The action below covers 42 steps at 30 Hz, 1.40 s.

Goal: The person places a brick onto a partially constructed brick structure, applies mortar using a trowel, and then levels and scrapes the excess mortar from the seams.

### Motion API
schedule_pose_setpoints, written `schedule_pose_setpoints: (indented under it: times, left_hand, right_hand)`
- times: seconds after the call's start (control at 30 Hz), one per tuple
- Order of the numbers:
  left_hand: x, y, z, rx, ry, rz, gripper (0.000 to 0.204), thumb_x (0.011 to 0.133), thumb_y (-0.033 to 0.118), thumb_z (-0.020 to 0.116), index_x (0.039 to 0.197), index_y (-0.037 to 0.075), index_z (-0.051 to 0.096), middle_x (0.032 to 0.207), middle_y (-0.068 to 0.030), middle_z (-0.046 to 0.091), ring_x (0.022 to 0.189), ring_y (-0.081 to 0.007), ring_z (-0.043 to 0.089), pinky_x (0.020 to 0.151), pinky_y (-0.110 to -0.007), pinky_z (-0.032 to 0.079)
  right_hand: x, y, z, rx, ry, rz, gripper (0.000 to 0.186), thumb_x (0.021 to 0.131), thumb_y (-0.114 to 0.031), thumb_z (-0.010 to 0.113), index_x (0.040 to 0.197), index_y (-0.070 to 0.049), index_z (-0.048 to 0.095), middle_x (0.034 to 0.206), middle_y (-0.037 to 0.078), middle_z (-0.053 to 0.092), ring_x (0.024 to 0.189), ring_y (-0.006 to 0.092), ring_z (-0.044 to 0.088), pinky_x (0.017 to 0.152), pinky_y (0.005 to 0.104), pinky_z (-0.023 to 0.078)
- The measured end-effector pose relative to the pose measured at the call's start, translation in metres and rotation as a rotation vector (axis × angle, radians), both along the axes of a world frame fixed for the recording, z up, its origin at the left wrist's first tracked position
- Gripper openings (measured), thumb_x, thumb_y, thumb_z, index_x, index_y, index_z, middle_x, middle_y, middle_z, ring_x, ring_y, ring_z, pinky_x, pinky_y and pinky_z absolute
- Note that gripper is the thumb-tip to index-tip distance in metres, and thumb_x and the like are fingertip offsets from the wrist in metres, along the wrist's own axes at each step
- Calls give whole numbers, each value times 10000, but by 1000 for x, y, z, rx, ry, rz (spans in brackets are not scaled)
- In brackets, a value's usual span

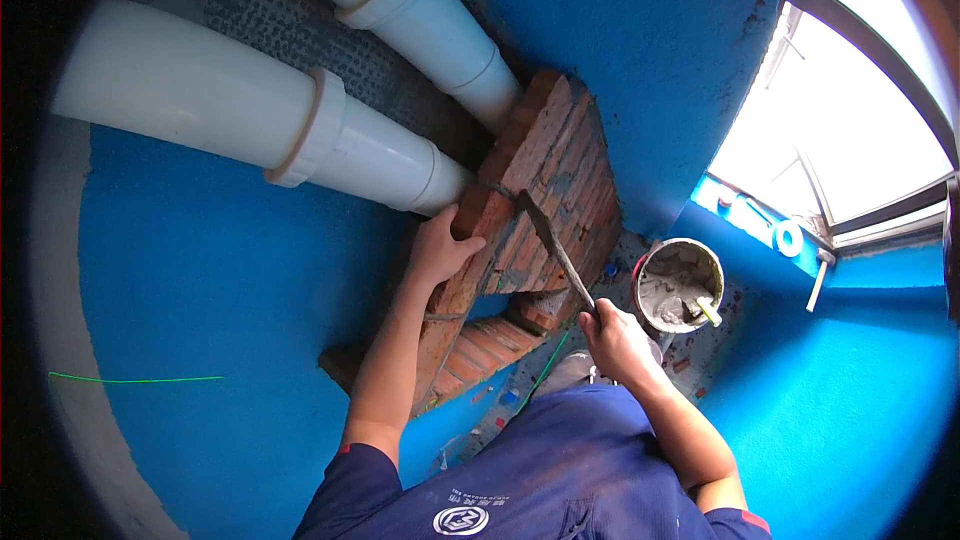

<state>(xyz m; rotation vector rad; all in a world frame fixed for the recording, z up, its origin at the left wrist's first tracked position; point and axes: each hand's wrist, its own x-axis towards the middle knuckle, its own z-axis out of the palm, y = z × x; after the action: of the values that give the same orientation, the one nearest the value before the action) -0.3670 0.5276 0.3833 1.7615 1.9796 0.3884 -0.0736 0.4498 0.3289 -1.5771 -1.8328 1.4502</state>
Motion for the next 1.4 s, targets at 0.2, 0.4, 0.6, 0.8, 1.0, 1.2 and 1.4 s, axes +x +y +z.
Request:
schedule_pose_setpoints:
  times: [0.2, 0.4, 0.6, 0.8, 1.0, 1.2, 1.4]
  left_hand:
    - [5, 1, 6, -10, 11, 0, 503, 741, 185, 739, 1185, 25, 566, 1096, -219, 647, 1030, -371, 617, 870, -422, 487]
    - [12, 1, 16, -68, 36, -13, 578, 764, 215, 761, 1237, -29, 537, 1171, -236, 618, 1075, -353, 604, 911, -405, 473]
    - [13, 1, 16, -78, 3, 8, 582, 758, 200, 762, 1240, -32, 532, 1170, -242, 617, 1066, -350, 609, 909, -398, 475]
    - [10, -1, 14, -73, -11, 8, 575, 754, 185, 755, 1242, -20, 533, 1165, -237, 620, 1059, -349, 613, 903, -403, 480]
    - [4, 0, 3, 4, 89, -29, 569, 751, 175, 752, 1241, -16, 535, 1148, -236, 624, 1063, -377, 605, 902, -428, 480]
    - [6, 0, 7, 26, 55, -63, 570, 745, 180, 760, 1228, -30, 541, 1138, -249, 621, 1061, -390, 602, 891, -430, 486]
    - [6, 1, 10, -27, 76, -45, 574, 749, 201, 761, 1224, -35, 542, 1141, -255, 617, 1065, -390, 599, 894, -423, 487]
  right_hand:
    - [1, 2, 1, 14, -24, 10, 262, 937, -276, 526, 915, -15, 527, 796, 255, 627, 786, 454, 614, 692, 530, 479]
    - [2, 4, 2, 6, -67, 13, 276, 938, -295, 524, 922, -20, 532, 795, 252, 632, 786, 448, 620, 689, 529, 481]
    - [4, 6, 7, -27, -85, 20, 272, 937, -297, 527, 932, -24, 538, 825, 254, 636, 808, 450, 618, 703, 530, 479]
    - [14, 11, 8, -11, -88, 23, 276, 944, -305, 518, 939, -30, 541, 845, 252, 635, 825, 460, 610, 715, 527, 476]
    - [20, 15, 16, 37, -39, -36, 267, 938, -292, 540, 925, -26, 530, 811, 266, 615, 809, 464, 598, 698, 531, 455]
    - [18, 22, 30, 88, -75, -13, 258, 938, -265, 534, 936, -7, 536, 810, 270, 621, 799, 460, 607, 694, 534, 453]
    - [18, 22, 33, 106, -98, -8, 251, 935, -257, 534, 932, -6, 534, 801, 271, 623, 793, 463, 611, 696, 536, 456]
